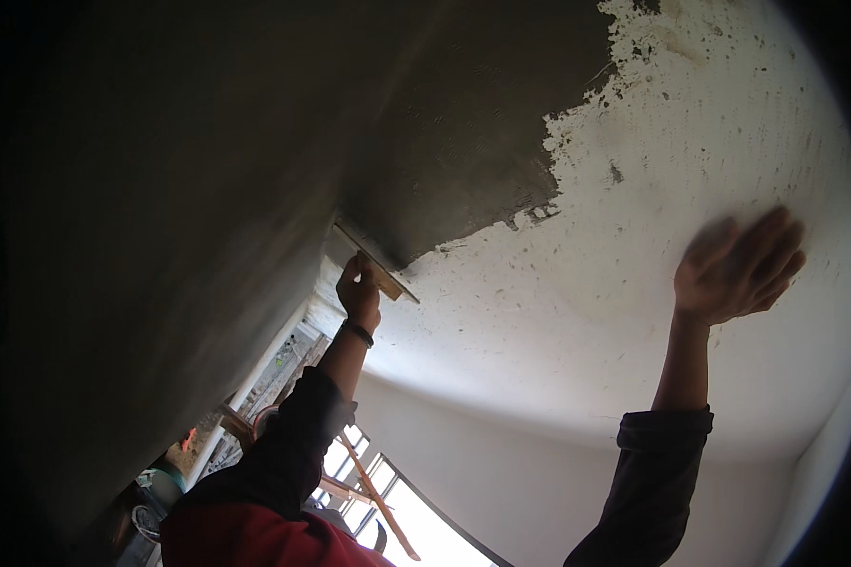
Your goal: The person applies plaster to the corner of a ceiling and wall using a wooden float, then reloads the float with fresh plaster from a bucket using a trowel.
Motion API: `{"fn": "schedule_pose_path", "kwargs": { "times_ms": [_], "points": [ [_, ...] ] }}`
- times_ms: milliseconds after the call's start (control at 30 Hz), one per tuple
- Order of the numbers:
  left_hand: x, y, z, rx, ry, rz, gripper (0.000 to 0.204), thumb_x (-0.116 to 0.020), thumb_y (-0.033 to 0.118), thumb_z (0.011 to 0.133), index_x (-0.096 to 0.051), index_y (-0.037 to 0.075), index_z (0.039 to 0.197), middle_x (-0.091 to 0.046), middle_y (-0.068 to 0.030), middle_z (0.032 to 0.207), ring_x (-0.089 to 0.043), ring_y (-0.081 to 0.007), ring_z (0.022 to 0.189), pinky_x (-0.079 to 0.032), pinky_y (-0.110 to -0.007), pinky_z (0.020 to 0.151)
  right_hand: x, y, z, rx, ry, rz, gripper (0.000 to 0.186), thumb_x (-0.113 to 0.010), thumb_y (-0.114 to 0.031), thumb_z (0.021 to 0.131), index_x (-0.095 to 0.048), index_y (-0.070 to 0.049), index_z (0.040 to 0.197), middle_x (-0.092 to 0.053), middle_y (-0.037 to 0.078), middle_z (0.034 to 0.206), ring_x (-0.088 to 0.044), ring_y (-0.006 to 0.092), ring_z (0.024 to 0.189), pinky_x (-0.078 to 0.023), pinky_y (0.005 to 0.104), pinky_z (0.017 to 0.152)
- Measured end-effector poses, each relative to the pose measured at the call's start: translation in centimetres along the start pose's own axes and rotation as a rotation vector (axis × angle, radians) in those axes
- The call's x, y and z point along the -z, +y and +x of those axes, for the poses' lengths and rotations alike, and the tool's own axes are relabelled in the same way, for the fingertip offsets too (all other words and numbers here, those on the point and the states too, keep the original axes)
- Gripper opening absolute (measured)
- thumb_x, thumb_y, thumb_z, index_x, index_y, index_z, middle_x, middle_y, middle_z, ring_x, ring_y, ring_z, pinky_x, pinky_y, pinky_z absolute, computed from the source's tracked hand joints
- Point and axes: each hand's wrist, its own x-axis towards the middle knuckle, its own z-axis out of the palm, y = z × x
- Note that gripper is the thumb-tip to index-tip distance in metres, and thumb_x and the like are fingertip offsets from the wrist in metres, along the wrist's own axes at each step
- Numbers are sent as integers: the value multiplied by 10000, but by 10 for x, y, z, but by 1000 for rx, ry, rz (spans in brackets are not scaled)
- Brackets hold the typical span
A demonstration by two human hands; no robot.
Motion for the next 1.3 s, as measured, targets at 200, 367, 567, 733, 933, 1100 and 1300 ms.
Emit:
{"fn": "schedule_pose_path", "kwargs": {
  "times_ms": [200, 367, 567, 733, 933, 1100, 1300],
  "points": [
    [30, -63, 61, 216, -9, -254, 326, -572, 285, 1047, -672, 22, 1212, -692, -29, 1060, -609, -99, 952, -490, -275, 850, 0, -5, -3, -69, -118, -7, 674, -354, -511, 1009, -358, -127, 1562, -399, 154, 1569, -391, 403, 1414, -348, 528, 1124],
    [7, -12, 39, 316, -30, -372, 307, -576, 275, 1048, -674, 26, 1198, -688, -15, 1051, -592, -85, 923, -485, -267, 822, 1, -2, -7, -148, -144, 25, 708, -354, -560, 989, -370, -140, 1559, -379, 119, 1588, -342, 374, 1451, -267, 514, 1169],
    [-46, 74, 14, 153, -121, -205, 292, -588, 285, 1040, -691, 11, 1054, -646, 10, 933, -506, -78, 835, -446, -303, 760, 4, 0, -10, -174, -192, 0, 694, -408, -542, 985, -380, -142, 1552, -365, 113, 1595, -334, 372, 1455, -259, 508, 1172],
    [-105, 173, -9, -273, -102, -148, 293, -611, 260, 1000, -686, -9, 1086, -687, -103, 935, -635, -184, 904, -492, -338, 795, 11, -3, 1, -155, -315, -94, 639, -457, -470, 974, -417, -113, 1501, -376, 136, 1551, -387, 402, 1378, -407, 525, 1027],
    [-172, 300, -61, -772, -49, 127, 254, -698, 115, 893, -675, -17, 1107, -643, -109, 859, -641, -218, 838, -513, -348, 723, 10, -3, -1, -176, -289, -64, 640, -455, -483, 968, -415, -143, 1509, -362, 132, 1566, -371, 425, 1381, -378, 552, 1033],
    [-165, 313, -131, -1062, -321, 43, 431, -750, 22, 785, -642, 18, 1202, -616, -127, 919, -639, -308, 816, -514, -407, 693, 9, 6, -8, -195, -259, -33, 646, -444, -503, 966, -440, -142, 1502, -371, 129, 1573, -335, 426, 1410, -344, 559, 1063],
    [-55, 135, -81, -625, -208, 119, 338, -671, 68, 942, -613, 20, 1271, -596, -101, 1083, -641, -203, 977, -562, -319, 786, 10, -10, 10, -152, -276, -116, 606, -414, -492, 959, -537, -86, 1391, -480, 163, 1452, -445, 398, 1282, -442, 529, 929]
  ]
}}
